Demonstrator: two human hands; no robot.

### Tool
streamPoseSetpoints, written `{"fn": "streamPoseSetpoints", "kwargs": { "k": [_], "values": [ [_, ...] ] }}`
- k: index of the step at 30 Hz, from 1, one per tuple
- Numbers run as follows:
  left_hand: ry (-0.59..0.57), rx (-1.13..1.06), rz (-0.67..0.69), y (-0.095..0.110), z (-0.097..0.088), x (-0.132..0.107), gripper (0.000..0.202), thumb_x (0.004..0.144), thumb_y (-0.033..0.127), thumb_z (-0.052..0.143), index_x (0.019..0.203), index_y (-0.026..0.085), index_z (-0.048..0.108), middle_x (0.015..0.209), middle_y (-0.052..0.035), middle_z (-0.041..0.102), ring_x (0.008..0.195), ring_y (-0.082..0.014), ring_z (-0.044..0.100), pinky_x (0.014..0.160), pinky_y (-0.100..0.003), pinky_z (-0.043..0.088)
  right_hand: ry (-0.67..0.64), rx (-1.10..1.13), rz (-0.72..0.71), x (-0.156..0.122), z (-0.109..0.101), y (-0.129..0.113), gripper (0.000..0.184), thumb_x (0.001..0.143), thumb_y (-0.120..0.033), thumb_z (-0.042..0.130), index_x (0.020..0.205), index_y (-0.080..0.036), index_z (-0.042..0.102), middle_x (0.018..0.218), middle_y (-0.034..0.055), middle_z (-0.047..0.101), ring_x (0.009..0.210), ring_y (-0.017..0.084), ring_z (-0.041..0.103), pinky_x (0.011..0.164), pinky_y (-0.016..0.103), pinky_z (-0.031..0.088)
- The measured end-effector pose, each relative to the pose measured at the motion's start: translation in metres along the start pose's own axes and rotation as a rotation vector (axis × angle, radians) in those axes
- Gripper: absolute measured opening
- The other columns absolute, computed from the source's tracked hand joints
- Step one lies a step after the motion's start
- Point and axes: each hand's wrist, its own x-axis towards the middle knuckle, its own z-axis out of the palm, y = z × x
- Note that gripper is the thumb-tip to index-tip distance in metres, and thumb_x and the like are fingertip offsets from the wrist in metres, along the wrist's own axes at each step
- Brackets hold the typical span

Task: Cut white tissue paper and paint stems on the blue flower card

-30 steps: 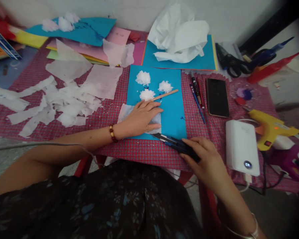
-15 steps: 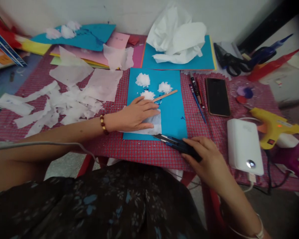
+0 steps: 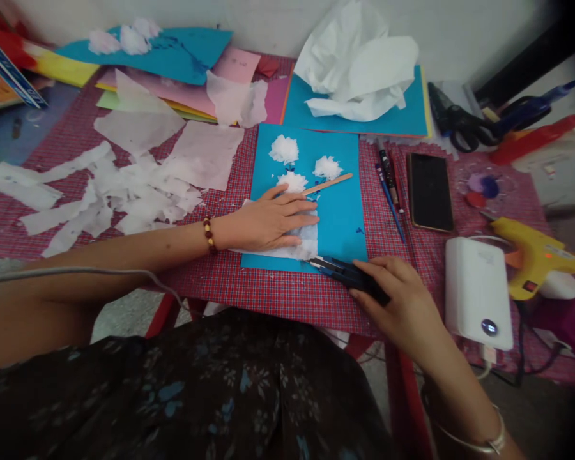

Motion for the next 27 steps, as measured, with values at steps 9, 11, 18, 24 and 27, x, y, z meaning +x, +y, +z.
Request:
{"fn": "streamPoseSetpoints", "kwargs": {
  "k": [9, 11, 18, 24, 27],
  "values": [
    [0.024, -0.023, 0.0, 0.001, 0.0, 0.0, 0.047, 0.098, 0.045, 0.052, 0.143, 0.031, 0.052, 0.157, -0.0063, 0.046, 0.148, -0.0262, 0.034, 0.123, -0.051, 0.01, -0.024, -0.016, -0.05, 0.017, 0.002, 0.002, 0.034, 0.092, -0.029, 0.062, 0.125, -0.023, 0.064, 0.11, 0.0117, 0.063, 0.102, 0.03, 0.062, 0.091, 0.053, 0.054],
    [0.018, -0.009, 0.005, 0.001, 0.0, -0.001, 0.048, 0.099, 0.044, 0.051, 0.144, 0.029, 0.051, 0.157, -0.0079, 0.045, 0.148, -0.0271, 0.033, 0.123, -0.052, 0.01, -0.03, -0.023, -0.063, 0.02, 0.002, 0.001, 0.033, 0.093, -0.028, 0.062, 0.125, -0.022, 0.064, 0.111, 0.0121, 0.064, 0.102, 0.03, 0.062, 0.091, 0.052, 0.054],
    [0.034, -0.036, 0.004, 0.0, 0.001, -0.001, 0.05, 0.096, 0.046, 0.056, 0.144, 0.032, 0.05, 0.157, -0.0069, 0.045, 0.148, -0.0272, 0.034, 0.123, -0.051, 0.01, -0.07, 0.034, -0.031, 0.007, 0.001, -0.008, 0.036, 0.093, -0.031, 0.063, 0.126, -0.018, 0.063, 0.111, 0.0134, 0.064, 0.103, 0.03, 0.063, 0.09, 0.048, 0.056],
    [0.026, -0.024, -0.001, 0.0, 0.001, 0.0, 0.046, 0.1, 0.046, 0.049, 0.144, 0.033, 0.05, 0.157, -0.0049, 0.045, 0.148, -0.025, 0.033, 0.124, -0.049, 0.01, -0.083, 0.041, -0.023, -0.014, -0.003, -0.002, 0.036, 0.093, -0.028, 0.064, 0.128, -0.02, 0.061, 0.111, 0.0125, 0.062, 0.102, 0.029, 0.062, 0.088, 0.048, 0.055],
    [0.024, -0.021, 0.001, 0.0, 0.0, 0.0, 0.045, 0.1, 0.044, 0.049, 0.144, 0.032, 0.051, 0.157, -0.0048, 0.046, 0.147, -0.025, 0.034, 0.124, -0.048, 0.01, -0.096, 0.026, -0.038, -0.016, -0.005, 0.001, 0.036, 0.093, -0.026, 0.063, 0.129, -0.018, 0.061, 0.111, 0.0131, 0.062, 0.102, 0.028, 0.061, 0.088, 0.047, 0.055]
  ]
}}
